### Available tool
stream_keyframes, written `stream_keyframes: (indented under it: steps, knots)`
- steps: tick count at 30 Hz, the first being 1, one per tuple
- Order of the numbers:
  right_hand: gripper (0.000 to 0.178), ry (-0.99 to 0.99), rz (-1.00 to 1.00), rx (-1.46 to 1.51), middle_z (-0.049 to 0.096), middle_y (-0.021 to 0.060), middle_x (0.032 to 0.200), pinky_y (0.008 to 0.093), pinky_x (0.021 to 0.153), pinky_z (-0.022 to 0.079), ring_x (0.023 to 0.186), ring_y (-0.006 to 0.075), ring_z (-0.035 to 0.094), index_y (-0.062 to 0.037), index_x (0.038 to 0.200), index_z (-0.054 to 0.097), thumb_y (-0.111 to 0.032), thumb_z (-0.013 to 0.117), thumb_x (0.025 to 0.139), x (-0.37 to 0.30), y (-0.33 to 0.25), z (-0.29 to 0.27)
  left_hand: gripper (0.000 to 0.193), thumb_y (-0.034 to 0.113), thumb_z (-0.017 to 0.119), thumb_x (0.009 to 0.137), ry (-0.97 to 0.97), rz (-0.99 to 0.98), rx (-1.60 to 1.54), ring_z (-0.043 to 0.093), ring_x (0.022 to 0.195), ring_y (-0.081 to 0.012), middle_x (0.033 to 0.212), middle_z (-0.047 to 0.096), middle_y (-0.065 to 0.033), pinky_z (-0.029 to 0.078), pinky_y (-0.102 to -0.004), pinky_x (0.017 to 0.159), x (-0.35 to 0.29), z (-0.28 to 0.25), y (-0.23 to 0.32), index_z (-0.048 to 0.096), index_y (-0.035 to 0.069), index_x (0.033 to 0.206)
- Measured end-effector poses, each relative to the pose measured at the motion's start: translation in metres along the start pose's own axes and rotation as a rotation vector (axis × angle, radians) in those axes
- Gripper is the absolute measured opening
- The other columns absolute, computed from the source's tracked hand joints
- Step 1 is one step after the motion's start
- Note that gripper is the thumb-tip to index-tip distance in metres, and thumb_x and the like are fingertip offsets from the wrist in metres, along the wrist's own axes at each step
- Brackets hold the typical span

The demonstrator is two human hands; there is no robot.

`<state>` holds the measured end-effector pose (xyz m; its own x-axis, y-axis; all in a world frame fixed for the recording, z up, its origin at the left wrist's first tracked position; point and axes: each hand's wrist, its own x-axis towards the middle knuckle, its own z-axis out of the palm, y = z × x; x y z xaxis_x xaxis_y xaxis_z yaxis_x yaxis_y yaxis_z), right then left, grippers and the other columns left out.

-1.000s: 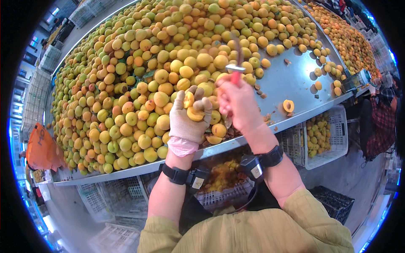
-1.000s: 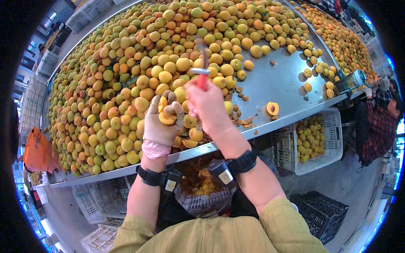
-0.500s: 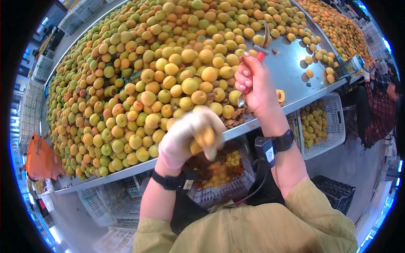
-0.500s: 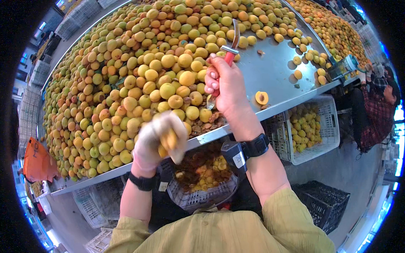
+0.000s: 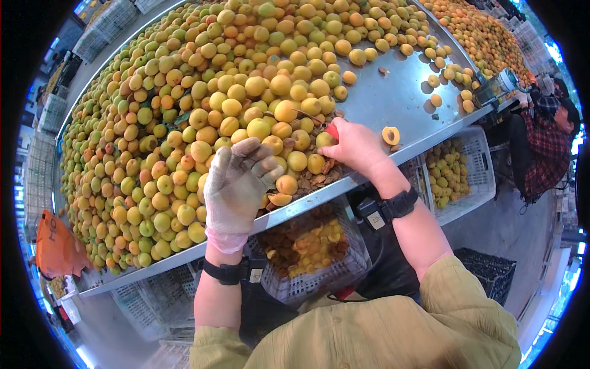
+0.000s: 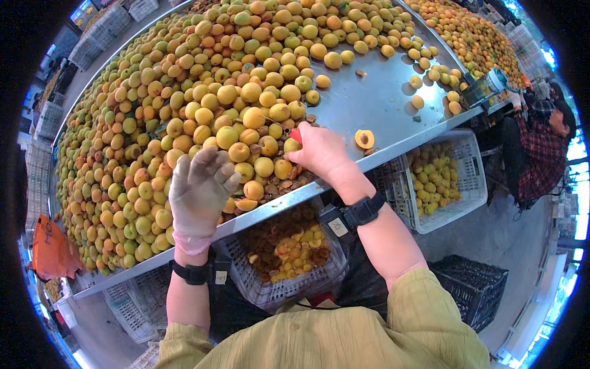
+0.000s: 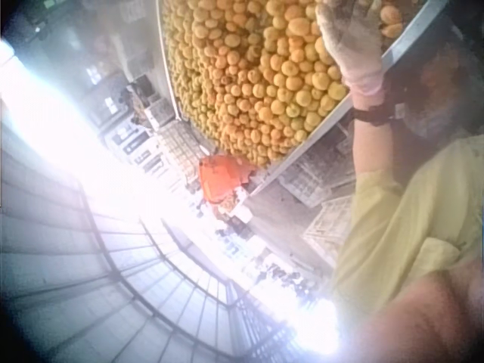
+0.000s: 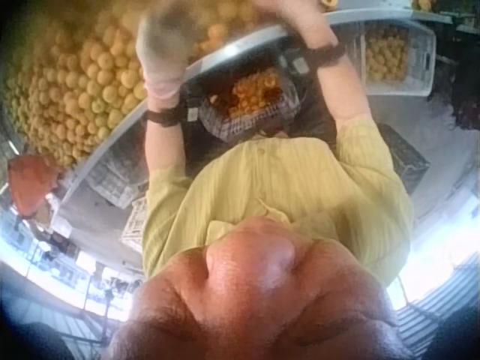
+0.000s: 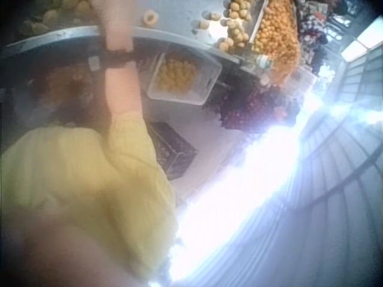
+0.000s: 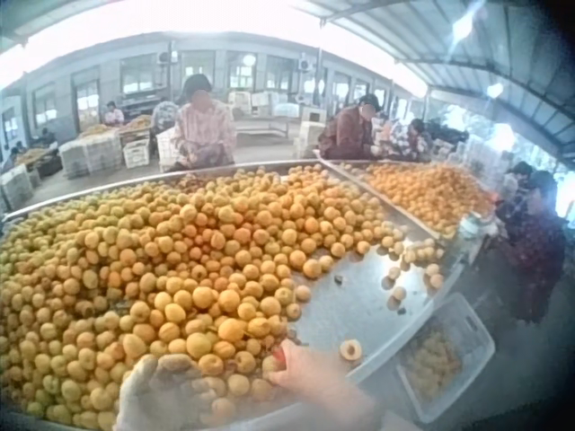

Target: The person picks up an apricot from a pile, cuts it in half with a small knife, and removes the pit before dropping the fruit into a crate. This process is repeated with several more apricots.

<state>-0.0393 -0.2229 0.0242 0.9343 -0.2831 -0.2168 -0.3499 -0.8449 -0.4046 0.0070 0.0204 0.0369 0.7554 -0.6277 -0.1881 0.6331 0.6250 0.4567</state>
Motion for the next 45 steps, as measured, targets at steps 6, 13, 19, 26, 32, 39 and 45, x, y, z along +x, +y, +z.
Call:
stream_keyframes:
  steps: [6, 13, 19, 26, 32, 39, 45]
  knots:
    - [0.047, -0.023, -0.16, 0.585, 0.068, 0.0138, 0.102, 0.0362, 0.084, 0.051, 0.096, 0.0247, 0.065, -0.0017, 0.113, 0.058, -0.025, 0.076, 0.076, 0.002, -0.006, -0.009, 0.041, 0.034, 0.049, 0.099, 0.033, 0.028, 0.261, 0.058, 0.104, -0.0252, 0.117, 0.058, -0.014, 0.048, -0.0409, 0.092, 0.0, -0.003, -0.003, 0.054, 0.001, 0.122]
    - [0.049, -0.195, -0.478, 1.161, 0.063, 0.0059, 0.114, 0.0283, 0.095, 0.046, 0.106, 0.0117, 0.057, -0.0012, 0.125, 0.053, 0.002, 0.07, 0.079, -0.018, -0.06, -0.006, 0.061, 0.03, 0.064, 0.092, 0.026, -0.003, 0.376, 0.06, 0.106, -0.0197, 0.125, 0.054, -0.0098, 0.051, -0.0358, 0.095, 0.001, 0.016, -0.009, 0.039, 0.003, 0.14]
    - [0.04, 0.085, -0.472, 1.169, 0.064, 0.0022, 0.096, 0.0238, 0.083, 0.048, 0.092, 0.0096, 0.058, -0.0039, 0.121, 0.055, -0.015, 0.072, 0.086, -0.017, -0.077, 0.009, 0.061, 0.015, 0.067, 0.087, 0.072, 0.232, 0.587, 0.055, 0.113, -0.0186, 0.126, 0.052, -0.01, 0.048, -0.0324, 0.096, -0.001, 0.016, 0.007, 0.04, -0.001, 0.139]
    - [0.037, 0.084, -0.499, 0.659, 0.047, 0.0068, 0.063, 0.0296, 0.054, 0.04, 0.057, 0.0184, 0.043, -0.005, 0.088, 0.053, -0.041, 0.058, 0.095, -0.023, -0.07, 0.003, 0.061, 0.012, 0.067, 0.084, 0.11, 0.421, 0.611, 0.054, 0.11, -0.0171, 0.124, 0.051, -0.0087, 0.048, -0.0302, 0.093, -0.002, 0.009, 0.025, 0.04, -0.001, 0.138]
    - [0.047, 0.026, -0.482, 0.55, 0.05, 0.0127, 0.063, 0.0363, 0.055, 0.042, 0.057, 0.0295, 0.049, -0.0039, 0.082, 0.049, -0.048, 0.054, 0.095, -0.022, -0.064, 0.005, 0.058, 0.012, 0.067, 0.085, 0.104, 0.392, 0.626, 0.056, 0.107, -0.0176, 0.121, 0.053, -0.0095, 0.049, -0.0308, 0.092, -0.004, 0.006, 0.031, 0.042, -0.002, 0.135]
    - [0.046, -0.049, -0.446, 0.558, 0.053, 0.0145, 0.064, 0.0381, 0.056, 0.043, 0.06, 0.0326, 0.052, -0.0024, 0.083, 0.053, -0.047, 0.056, 0.094, -0.022, -0.062, -0.003, 0.056, 0.009, 0.069, 0.083, 0.082, 0.378, 0.712, 0.057, 0.105, -0.0178, 0.118, 0.055, -0.0091, 0.049, -0.0303, 0.092, -0.001, -0.003, 0.036, 0.045, -0.002, 0.133]
    - [0.041, -0.011, -0.438, 0.465, 0.056, 0.0145, 0.066, 0.0392, 0.057, 0.044, 0.063, 0.0345, 0.056, -0.0034, 0.085, 0.055, -0.043, 0.057, 0.094, -0.023, -0.068, 0.003, 0.056, 0.01, 0.07, 0.083, 0.075, 0.432, 0.856, 0.057, 0.107, -0.0187, 0.118, 0.056, -0.0094, 0.048, -0.0316, 0.095, 0.001, -0.003, 0.04, 0.045, -0.001, 0.132]
